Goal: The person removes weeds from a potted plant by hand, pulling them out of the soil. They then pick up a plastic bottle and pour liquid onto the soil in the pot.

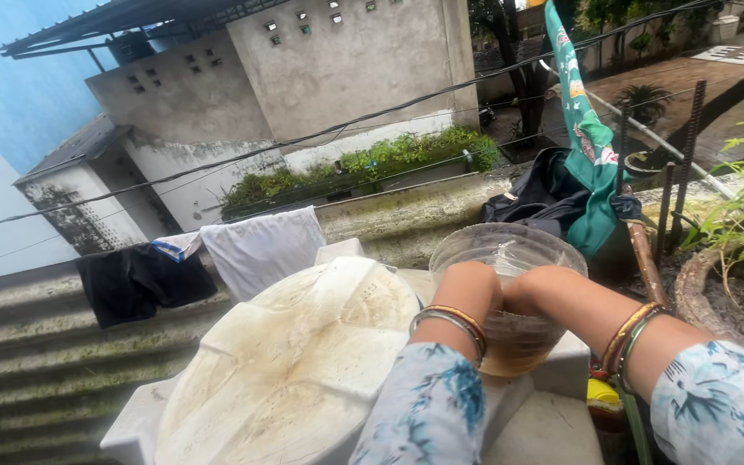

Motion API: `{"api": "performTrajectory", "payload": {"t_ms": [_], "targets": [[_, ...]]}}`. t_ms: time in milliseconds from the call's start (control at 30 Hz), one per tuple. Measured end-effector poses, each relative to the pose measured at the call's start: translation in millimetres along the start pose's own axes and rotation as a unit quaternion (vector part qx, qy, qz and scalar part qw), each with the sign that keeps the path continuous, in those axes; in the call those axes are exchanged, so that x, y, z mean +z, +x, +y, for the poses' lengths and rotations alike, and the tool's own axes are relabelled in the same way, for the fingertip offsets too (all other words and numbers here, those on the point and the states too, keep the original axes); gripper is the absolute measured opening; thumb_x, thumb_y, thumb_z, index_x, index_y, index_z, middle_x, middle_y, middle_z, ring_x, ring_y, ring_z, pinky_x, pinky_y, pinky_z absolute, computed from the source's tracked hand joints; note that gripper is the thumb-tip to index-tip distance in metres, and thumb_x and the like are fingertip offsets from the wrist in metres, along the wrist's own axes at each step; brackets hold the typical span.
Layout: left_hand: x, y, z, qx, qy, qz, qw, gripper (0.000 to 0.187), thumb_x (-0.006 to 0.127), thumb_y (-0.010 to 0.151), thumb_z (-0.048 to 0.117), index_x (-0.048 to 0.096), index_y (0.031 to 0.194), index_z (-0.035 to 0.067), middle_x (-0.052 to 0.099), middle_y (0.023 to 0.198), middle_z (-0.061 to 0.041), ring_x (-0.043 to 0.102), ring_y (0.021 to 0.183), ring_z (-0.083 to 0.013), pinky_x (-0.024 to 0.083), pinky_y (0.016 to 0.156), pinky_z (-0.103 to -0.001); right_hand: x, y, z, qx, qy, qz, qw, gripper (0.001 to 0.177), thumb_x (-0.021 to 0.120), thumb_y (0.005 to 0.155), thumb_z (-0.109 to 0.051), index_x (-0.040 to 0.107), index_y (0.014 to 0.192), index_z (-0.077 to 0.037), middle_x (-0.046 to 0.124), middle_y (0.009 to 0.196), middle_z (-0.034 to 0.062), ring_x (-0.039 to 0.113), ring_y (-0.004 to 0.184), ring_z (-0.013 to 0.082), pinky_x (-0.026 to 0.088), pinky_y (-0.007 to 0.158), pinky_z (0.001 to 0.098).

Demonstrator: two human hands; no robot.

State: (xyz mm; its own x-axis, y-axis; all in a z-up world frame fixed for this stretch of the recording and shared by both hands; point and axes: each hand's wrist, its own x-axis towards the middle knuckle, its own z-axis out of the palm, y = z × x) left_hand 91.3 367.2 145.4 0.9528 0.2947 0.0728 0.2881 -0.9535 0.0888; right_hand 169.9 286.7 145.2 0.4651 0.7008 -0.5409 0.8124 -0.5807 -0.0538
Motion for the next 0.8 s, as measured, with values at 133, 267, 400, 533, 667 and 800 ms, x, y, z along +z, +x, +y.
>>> {"api": "performTrajectory", "payload": {"t_ms": [133,267,400,533,667,800], "targets": [[20.6,11.5,-6.3,-0.002,0.02,-0.007,1.0,0.027,0.057,0.096,0.02,0.078,0.11,0.012,0.075,0.111,-0.015,0.072,0.105,-0.0338,0.056,0.091,-0.045,4.4,-0.7,-3.3,0.0,-0.004,0.006,1.0,0.046,0.082,0.078,-0.019,0.065,0.12,-0.017,0.062,0.124,0.0089,0.062,0.112,0.0247,0.053,0.093,0.0397],[32.9,28.6,-7.5,-0.001,0.03,-0.014,0.999,0.027,0.057,0.095,0.02,0.078,0.111,0.012,0.075,0.112,-0.015,0.072,0.106,-0.0339,0.056,0.091,-0.045,3.3,-0.4,-1.6,0.005,-0.005,0.016,1.0,0.042,0.082,0.077,-0.019,0.067,0.116,-0.016,0.064,0.119,0.0091,0.063,0.109,0.0247,0.053,0.091,0.0394],[42.5,43.3,-4.4,0.002,0.034,-0.018,0.999,0.027,0.058,0.095,0.019,0.078,0.111,0.011,0.075,0.114,-0.016,0.072,0.107,-0.034,0.056,0.09,-0.045,0.7,-2.0,4.0,0.012,-0.01,0.025,1.0,0.039,0.083,0.076,-0.018,0.069,0.112,-0.015,0.065,0.115,0.0093,0.065,0.106,0.0247,0.054,0.089,0.039],[50.2,50.7,-7.2,0.002,0.043,-0.02,0.999,0.027,0.058,0.095,0.019,0.078,0.111,0.011,0.074,0.115,-0.016,0.071,0.107,-0.0341,0.057,0.09,-0.045,-0.9,-1.3,2.7,0.012,-0.014,0.032,0.999,0.035,0.083,0.075,-0.018,0.071,0.108,-0.014,0.067,0.111,0.0096,0.066,0.103,0.0246,0.055,0.087,0.0387],[57.2,47.9,-17.0,-0.001,0.043,-0.025,0.999,0.027,0.059,0.095,0.018,0.078,0.112,0.01,0.074,0.116,-0.016,0.071,0.108,-0.0342,0.057,0.09,-0.046,2.2,0.9,-3.8,0.009,-0.017,0.034,0.999,0.032,0.083,0.074,-0.017,0.073,0.104,-0.014,0.069,0.107,0.0098,0.068,0.1,0.0246,0.055,0.085,0.0384],[58.3,41.2,-26.2,-0.001,0.044,-0.03,0.999,0.027,0.06,0.095,0.018,0.078,0.112,0.01,0.074,0.117,-0.017,0.071,0.109,-0.0343,0.058,0.09,-0.046,5.3,0.7,-6.1,0.012,-0.019,0.037,0.999,0.028,0.083,0.073,-0.017,0.075,0.1,-0.013,0.07,0.102,0.01,0.069,0.097,0.0246,0.056,0.084,0.0381]]}}
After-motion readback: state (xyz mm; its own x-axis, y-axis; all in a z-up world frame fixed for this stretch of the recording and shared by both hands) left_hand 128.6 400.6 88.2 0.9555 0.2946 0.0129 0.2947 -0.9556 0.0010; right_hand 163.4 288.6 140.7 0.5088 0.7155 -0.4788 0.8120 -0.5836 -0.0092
